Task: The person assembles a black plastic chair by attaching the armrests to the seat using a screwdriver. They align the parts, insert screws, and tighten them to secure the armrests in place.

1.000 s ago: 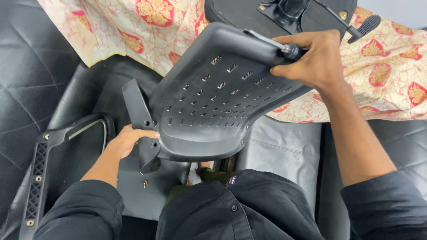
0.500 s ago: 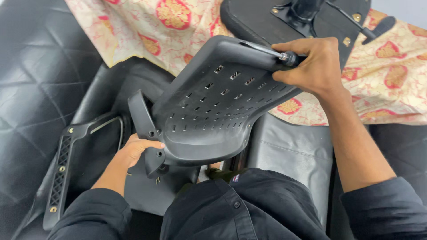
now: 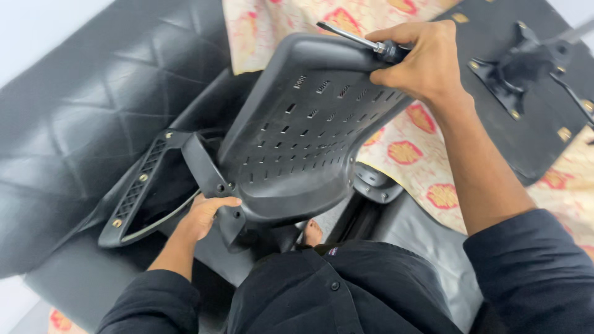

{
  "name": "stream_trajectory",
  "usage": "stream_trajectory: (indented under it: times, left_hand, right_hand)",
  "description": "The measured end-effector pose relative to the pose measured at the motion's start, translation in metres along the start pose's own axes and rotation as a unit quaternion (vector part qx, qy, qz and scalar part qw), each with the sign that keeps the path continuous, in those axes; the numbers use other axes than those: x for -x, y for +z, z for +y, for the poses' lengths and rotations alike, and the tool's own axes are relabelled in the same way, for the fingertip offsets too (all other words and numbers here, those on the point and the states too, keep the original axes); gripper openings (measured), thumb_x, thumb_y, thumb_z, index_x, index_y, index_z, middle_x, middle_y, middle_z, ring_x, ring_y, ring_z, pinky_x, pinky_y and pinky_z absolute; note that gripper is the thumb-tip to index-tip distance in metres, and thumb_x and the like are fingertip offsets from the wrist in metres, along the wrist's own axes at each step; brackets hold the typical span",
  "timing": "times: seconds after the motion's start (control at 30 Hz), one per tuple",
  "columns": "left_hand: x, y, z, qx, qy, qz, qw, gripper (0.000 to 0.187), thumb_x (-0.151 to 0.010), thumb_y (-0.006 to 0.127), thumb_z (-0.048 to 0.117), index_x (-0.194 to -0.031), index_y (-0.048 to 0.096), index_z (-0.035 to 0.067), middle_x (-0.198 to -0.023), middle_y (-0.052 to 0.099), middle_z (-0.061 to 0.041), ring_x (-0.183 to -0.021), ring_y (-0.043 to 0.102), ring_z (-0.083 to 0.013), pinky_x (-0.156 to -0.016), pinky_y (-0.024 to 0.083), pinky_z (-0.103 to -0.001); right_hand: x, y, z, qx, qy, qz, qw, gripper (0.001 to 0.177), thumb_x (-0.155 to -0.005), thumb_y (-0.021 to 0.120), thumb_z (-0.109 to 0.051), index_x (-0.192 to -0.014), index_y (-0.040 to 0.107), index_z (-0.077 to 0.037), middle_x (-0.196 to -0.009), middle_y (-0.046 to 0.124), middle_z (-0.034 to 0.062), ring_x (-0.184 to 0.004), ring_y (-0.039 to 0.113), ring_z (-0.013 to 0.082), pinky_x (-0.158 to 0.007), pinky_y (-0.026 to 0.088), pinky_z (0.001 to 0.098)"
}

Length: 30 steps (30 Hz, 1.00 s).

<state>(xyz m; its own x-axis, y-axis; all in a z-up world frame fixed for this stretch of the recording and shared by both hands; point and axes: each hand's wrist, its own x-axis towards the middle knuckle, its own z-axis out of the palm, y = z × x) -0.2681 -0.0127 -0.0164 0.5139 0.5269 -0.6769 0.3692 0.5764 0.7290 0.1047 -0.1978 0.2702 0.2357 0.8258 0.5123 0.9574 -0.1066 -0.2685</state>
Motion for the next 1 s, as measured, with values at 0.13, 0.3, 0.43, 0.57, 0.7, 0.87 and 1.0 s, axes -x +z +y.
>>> stream_trajectory:
  times: [0.13,0.3,0.43,0.57,0.7,0.87,1.0]
  left_hand:
    - [0.001,-0.018,-0.013,0.053,0.01,0.021,0.998,0.067,-0.055,0.087,0.017,-0.119,0.068,0.009,-0.115,0.07,-0.007,-0.113,0.06,-0.0252,-0.094,0.037,-0.04]
    - [-0.014,-0.032,-0.019,0.065,-0.016,0.071,0.995,0.065,-0.054,0.088,0.023,-0.115,0.069,0.011,-0.114,0.07,-0.005,-0.109,0.059,-0.0202,-0.092,0.037,-0.035]
    - [-0.019,-0.031,-0.026,0.052,-0.008,0.084,0.995,0.069,-0.051,0.091,0.024,-0.115,0.07,0.006,-0.111,0.071,-0.009,-0.102,0.055,-0.025,-0.085,0.035,-0.041]
    - [-0.007,-0.027,-0.028,0.068,0.004,0.103,0.992,0.067,-0.049,0.089,0.024,-0.112,0.073,0.005,-0.108,0.073,-0.007,-0.101,0.058,-0.0201,-0.083,0.038,-0.036]
    - [-0.004,0.001,-0.028,0.136,-0.004,0.182,0.974,0.064,-0.053,0.089,0.021,-0.113,0.07,0.012,-0.113,0.069,-0.001,-0.103,0.058,-0.019,-0.081,0.04,-0.036]
    - [-0.003,-0.009,-0.031,0.236,0.02,0.208,0.949,0.057,-0.054,0.089,0.02,-0.107,0.073,0.006,-0.106,0.073,-0.01,-0.1,0.066,-0.0273,-0.086,0.047,-0.041]
    - [-0.008,-0.018,-0.037,0.229,0.036,0.227,0.946,0.054,-0.056,0.089,0.017,-0.107,0.075,0.006,-0.104,0.077,-0.005,-0.102,0.067,-0.0173,-0.091,0.046,-0.034]
  right_hand:
    - [-0.028,0.031,0.001,-0.071,-0.046,-0.005,0.996,0.047,-0.066,0.083,-0.012,-0.111,0.079,-0.002,-0.106,0.078,0.0109,-0.093,0.073,0.0193,-0.092,0.055,0.0287]
    - [-0.059,0.057,0.001,-0.093,-0.069,-0.019,0.993,0.046,-0.067,0.082,-0.011,-0.112,0.08,-0.003,-0.109,0.079,0.0103,-0.099,0.075,0.0178,-0.094,0.055,0.0296]
    - [-0.087,0.071,0.004,-0.099,-0.083,-0.044,0.991,0.05,-0.068,0.084,-0.014,-0.117,0.081,-0.005,-0.106,0.079,0.0101,-0.094,0.074,0.0178,-0.092,0.056,0.0292]
    - [-0.127,0.086,-0.002,-0.107,-0.132,-0.064,0.983,0.048,-0.069,0.086,-0.017,-0.115,0.081,-0.006,-0.107,0.078,0.0096,-0.095,0.074,0.0172,-0.092,0.057,0.0287]
    - [-0.165,0.105,-0.007,-0.09,-0.219,-0.049,0.97,0.05,-0.065,0.088,-0.015,-0.114,0.083,-0.006,-0.104,0.079,0.0095,-0.094,0.071,0.0212,-0.09,0.055,0.032]
    - [-0.203,0.166,-0.011,-0.192,-0.235,-0.081,0.949,0.052,-0.064,0.086,-0.01,-0.116,0.082,-0.007,-0.105,0.078,0.0092,-0.098,0.072,0.0198,-0.094,0.055,0.0302]
    - [-0.211,0.213,0.009,-0.234,-0.219,-0.104,0.942,0.054,-0.065,0.083,-0.006,-0.118,0.08,-0.007,-0.11,0.078,0.0097,-0.098,0.073,0.0195,-0.088,0.054,0.0303]
